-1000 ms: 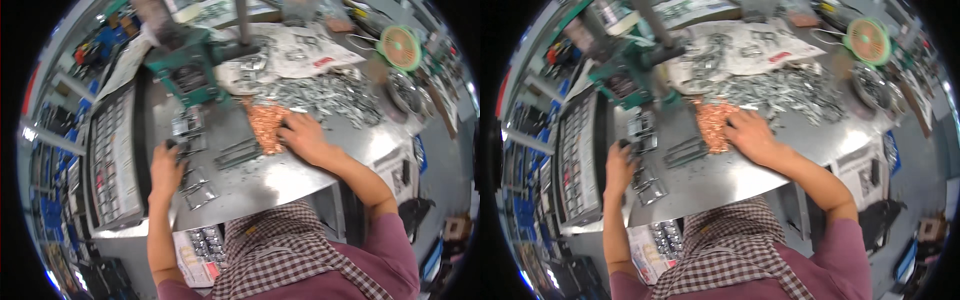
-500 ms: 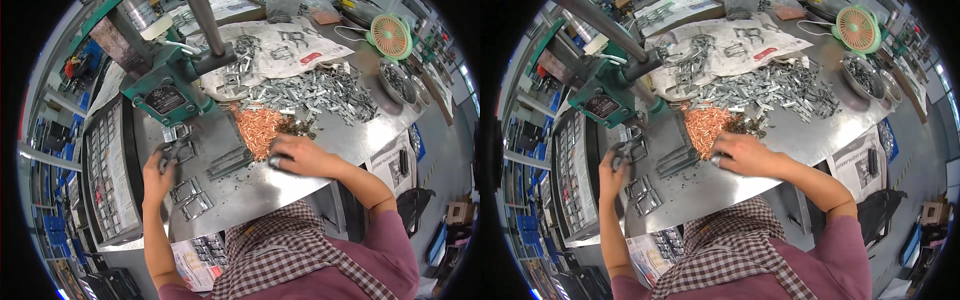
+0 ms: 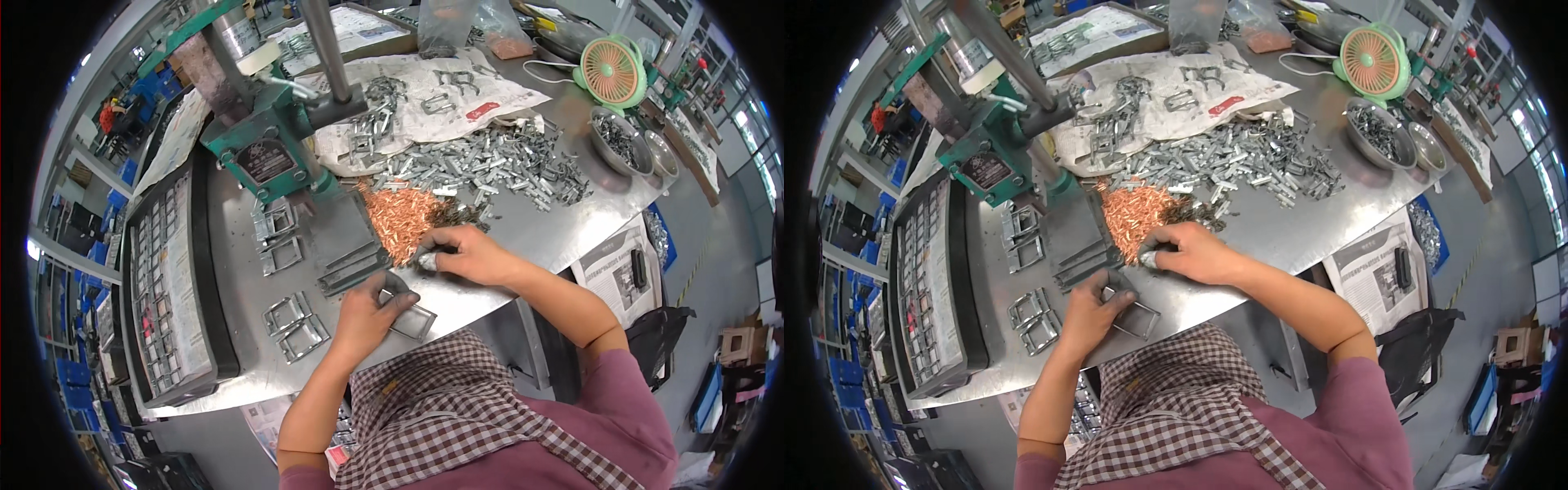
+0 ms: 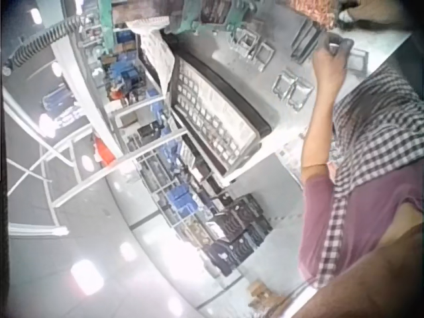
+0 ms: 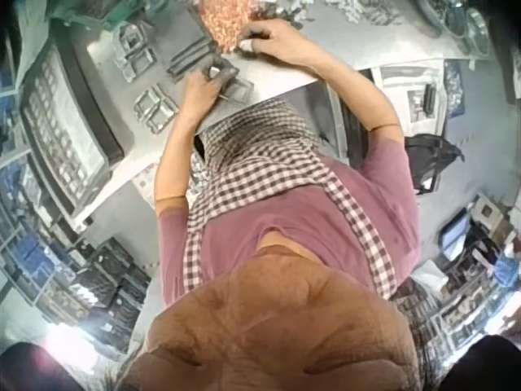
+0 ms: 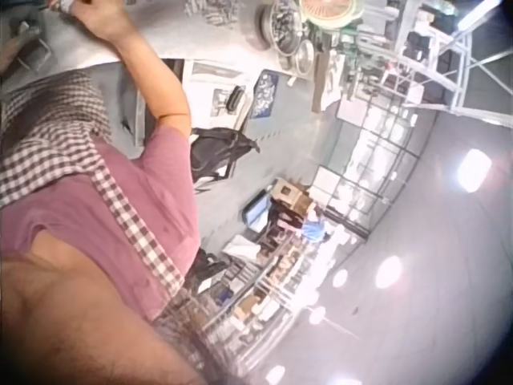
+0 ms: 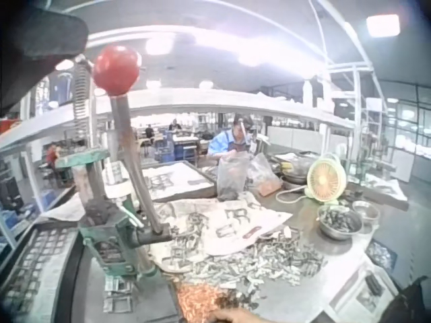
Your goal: The person assembles hardware by picking small metal components from the workbench, fitting them into metal frames by hand, and pressing parts using a manual press machine.
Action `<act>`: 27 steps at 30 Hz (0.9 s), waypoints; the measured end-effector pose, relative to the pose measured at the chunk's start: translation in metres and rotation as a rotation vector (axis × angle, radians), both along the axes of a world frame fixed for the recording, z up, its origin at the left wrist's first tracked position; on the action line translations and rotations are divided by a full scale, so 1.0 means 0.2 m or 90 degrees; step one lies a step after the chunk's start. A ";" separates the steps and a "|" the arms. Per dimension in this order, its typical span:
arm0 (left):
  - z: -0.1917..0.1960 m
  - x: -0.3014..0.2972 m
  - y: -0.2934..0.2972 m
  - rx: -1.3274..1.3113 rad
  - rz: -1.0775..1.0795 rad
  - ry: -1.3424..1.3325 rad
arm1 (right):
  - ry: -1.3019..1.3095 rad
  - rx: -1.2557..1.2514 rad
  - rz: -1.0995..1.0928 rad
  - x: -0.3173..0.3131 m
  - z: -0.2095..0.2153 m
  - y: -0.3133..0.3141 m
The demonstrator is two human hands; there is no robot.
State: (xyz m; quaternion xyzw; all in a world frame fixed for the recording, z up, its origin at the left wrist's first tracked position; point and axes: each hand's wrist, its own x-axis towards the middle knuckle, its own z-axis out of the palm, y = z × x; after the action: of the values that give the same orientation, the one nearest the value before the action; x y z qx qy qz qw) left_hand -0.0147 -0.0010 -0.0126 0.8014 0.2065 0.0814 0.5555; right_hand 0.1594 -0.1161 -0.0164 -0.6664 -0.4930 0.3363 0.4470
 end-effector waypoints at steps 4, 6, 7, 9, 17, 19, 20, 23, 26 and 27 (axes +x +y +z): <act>0.02 0.12 -0.03 -0.005 0.038 0.006 | 0.002 0.004 0.015 -0.01 0.02 -0.01; 0.00 0.15 -0.01 -0.058 0.029 0.047 | -0.039 0.012 0.028 0.01 0.01 -0.02; -0.04 0.16 0.00 -0.057 0.037 0.052 | -0.143 0.064 0.020 0.01 0.01 -0.02; -0.08 0.20 0.03 -0.106 0.042 0.028 | -0.238 0.117 0.012 0.02 0.00 -0.04; -0.02 0.18 -0.03 -0.568 0.012 -0.048 | -0.387 0.249 -0.015 0.01 -0.01 -0.09; -0.02 0.16 -0.04 -0.596 -0.007 -0.036 | -0.434 0.221 0.021 0.01 -0.02 -0.08; -0.02 0.16 -0.05 -0.581 -0.021 -0.048 | -0.435 0.212 0.020 0.01 -0.02 -0.08; 0.01 0.15 -0.06 -0.569 -0.033 -0.057 | -0.464 0.167 0.062 0.01 0.03 -0.10; 0.02 0.14 -0.08 -0.546 -0.043 -0.034 | -0.498 0.176 0.063 0.00 0.06 -0.11; 0.00 0.14 -0.07 -0.554 -0.034 -0.034 | -0.505 0.168 0.053 0.00 0.07 -0.12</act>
State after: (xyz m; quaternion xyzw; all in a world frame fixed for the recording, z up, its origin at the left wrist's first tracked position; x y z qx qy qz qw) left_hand 0.0132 -0.0160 -0.0129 0.4950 0.1864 -0.0070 0.8486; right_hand 0.1589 -0.1395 -0.0023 -0.6608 -0.6922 0.0051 0.2903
